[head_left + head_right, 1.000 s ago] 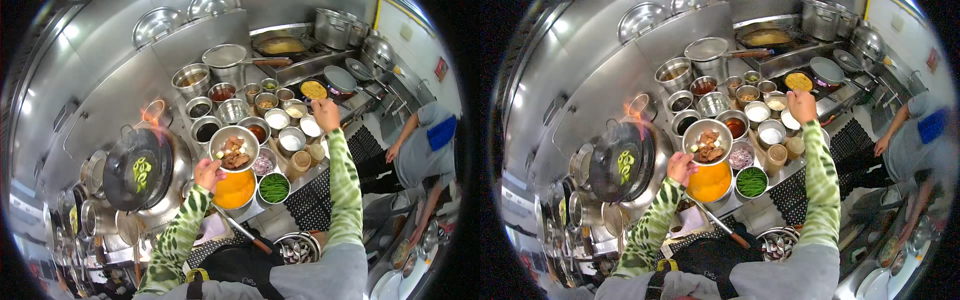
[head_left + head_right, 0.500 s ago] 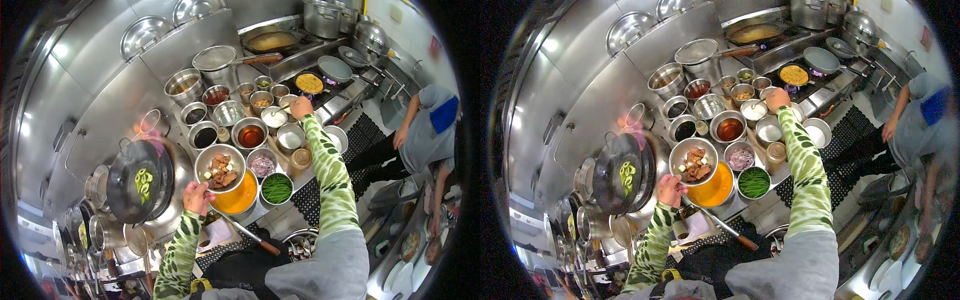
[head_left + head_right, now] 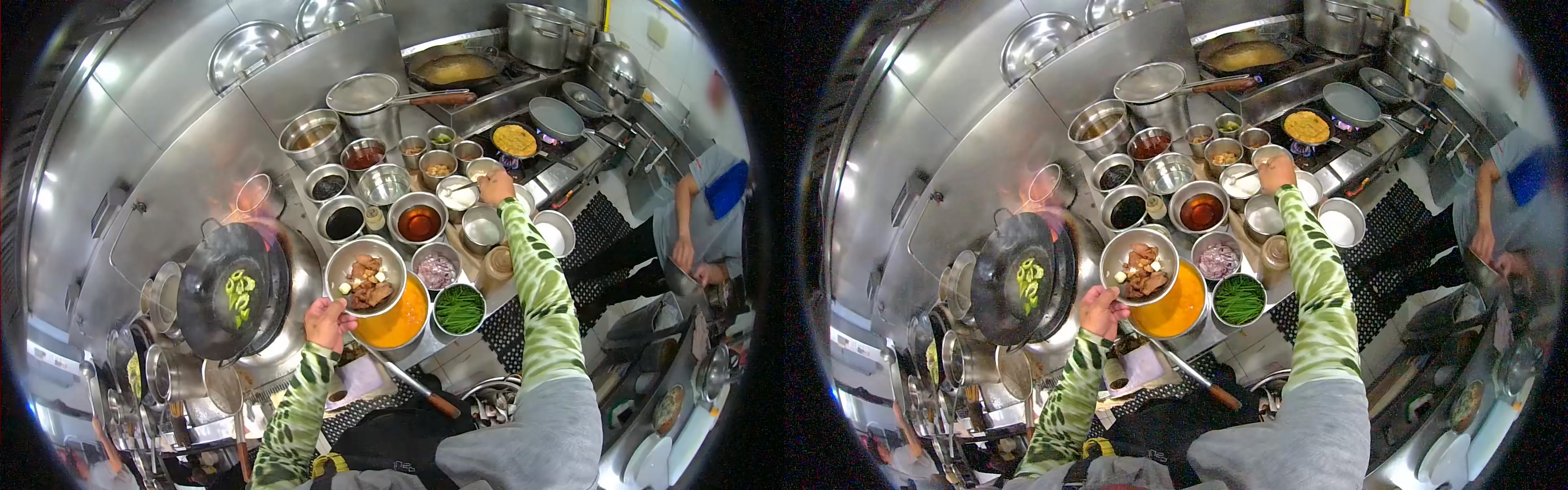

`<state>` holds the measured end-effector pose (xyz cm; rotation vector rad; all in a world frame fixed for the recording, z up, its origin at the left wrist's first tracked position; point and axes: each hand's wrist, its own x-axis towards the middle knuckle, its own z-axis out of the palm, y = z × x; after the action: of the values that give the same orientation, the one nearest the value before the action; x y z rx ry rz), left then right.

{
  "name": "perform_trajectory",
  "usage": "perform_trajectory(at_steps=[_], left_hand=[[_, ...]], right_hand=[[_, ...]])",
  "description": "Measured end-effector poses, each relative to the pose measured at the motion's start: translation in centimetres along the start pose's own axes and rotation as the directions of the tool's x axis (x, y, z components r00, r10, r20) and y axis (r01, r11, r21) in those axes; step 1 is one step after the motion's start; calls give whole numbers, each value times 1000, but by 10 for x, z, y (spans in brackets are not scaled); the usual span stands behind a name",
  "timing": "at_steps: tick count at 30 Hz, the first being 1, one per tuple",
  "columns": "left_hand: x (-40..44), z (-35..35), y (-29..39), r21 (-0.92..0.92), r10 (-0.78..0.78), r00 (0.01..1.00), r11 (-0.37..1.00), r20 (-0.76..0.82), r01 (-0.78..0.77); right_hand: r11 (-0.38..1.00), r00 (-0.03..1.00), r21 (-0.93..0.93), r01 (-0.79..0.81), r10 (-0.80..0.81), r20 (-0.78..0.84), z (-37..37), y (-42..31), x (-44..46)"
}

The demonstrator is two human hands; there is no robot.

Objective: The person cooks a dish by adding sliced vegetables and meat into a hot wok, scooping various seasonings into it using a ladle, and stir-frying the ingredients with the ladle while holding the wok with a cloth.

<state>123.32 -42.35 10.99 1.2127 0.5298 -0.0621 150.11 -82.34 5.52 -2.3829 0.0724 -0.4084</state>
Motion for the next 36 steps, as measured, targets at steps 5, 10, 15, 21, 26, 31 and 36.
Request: perform_trajectory(at_steps=[5,10,15,21,26,31,36], left_hand=[[3,3,-1,-2,-6,1000,1000,23,6],[7,13,-1,3,-25,1000,1000,16,25],[25,27,-10,-25,-23,998,999,58,24],[61,58,-18,12,-29,997,1000,78,28],[83,93,-24,26,-27,993,999,117,24],[67,107,-20,20,-30,982,999,189,27],[62,102,-20,44,-51,979,998,195,43]], right_hand=[[954,983,244,-175,157,93,5,14,-7],[780,906,461,-423,371,203,-15,14,-25],[619,886,643,-451,400,236,-50,6,-44],[641,935,686,-344,303,186,-117,-51,-86],[962,991,263,75,-42,-131,-149,-74,-113],[986,983,-164,-33,3,-181,-158,14,-77],[961,979,-224,-161,127,-156,-124,53,-69]])
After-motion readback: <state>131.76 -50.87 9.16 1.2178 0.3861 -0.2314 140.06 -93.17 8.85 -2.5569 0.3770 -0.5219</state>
